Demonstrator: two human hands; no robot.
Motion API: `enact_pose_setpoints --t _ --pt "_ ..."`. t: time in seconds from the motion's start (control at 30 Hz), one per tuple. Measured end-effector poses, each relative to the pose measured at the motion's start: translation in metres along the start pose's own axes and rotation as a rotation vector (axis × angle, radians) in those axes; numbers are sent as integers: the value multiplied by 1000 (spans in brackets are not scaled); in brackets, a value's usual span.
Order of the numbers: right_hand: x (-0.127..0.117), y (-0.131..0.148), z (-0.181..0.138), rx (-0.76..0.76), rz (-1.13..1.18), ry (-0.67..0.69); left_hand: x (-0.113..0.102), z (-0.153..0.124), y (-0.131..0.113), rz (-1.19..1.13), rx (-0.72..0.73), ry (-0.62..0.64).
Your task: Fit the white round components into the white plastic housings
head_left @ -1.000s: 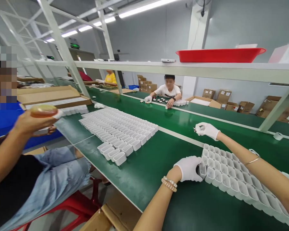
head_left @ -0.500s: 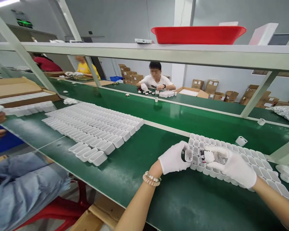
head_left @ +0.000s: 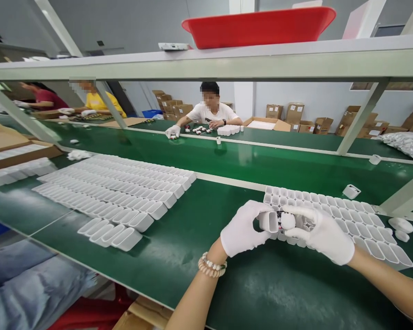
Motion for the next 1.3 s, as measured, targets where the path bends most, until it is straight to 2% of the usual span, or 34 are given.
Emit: enact_pose_setpoints --t 0.33,0.6,0.8,0.93,1.13,1.3 --pt "6 8 -2 -18 -43 37 -2 1 -7 76 102 -57" --pt "7 13 -2 -19 -55 15 -5 -1 -11 125 146 -100" --pt "15 14 -3 -62 -157 83 -6 -1 -14 170 187 -111" --pt "20 11 -4 -71 -196 138 -4 -2 -14 191 177 -90" --pt "20 4 -4 -83 -258 130 -1 -2 -13 218 161 -80" --pt "22 9 -3 -90 -259 141 2 -2 -12 228 151 -62"
Point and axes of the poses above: each hand's wrist, its own z-axis towards the middle knuckle, its own x-axis out of the palm, y = z × x, the point moved 7 cm from there along z, towards the middle knuckle, and after that the axes turned 13 degrees about z, right-handed, at the moved point
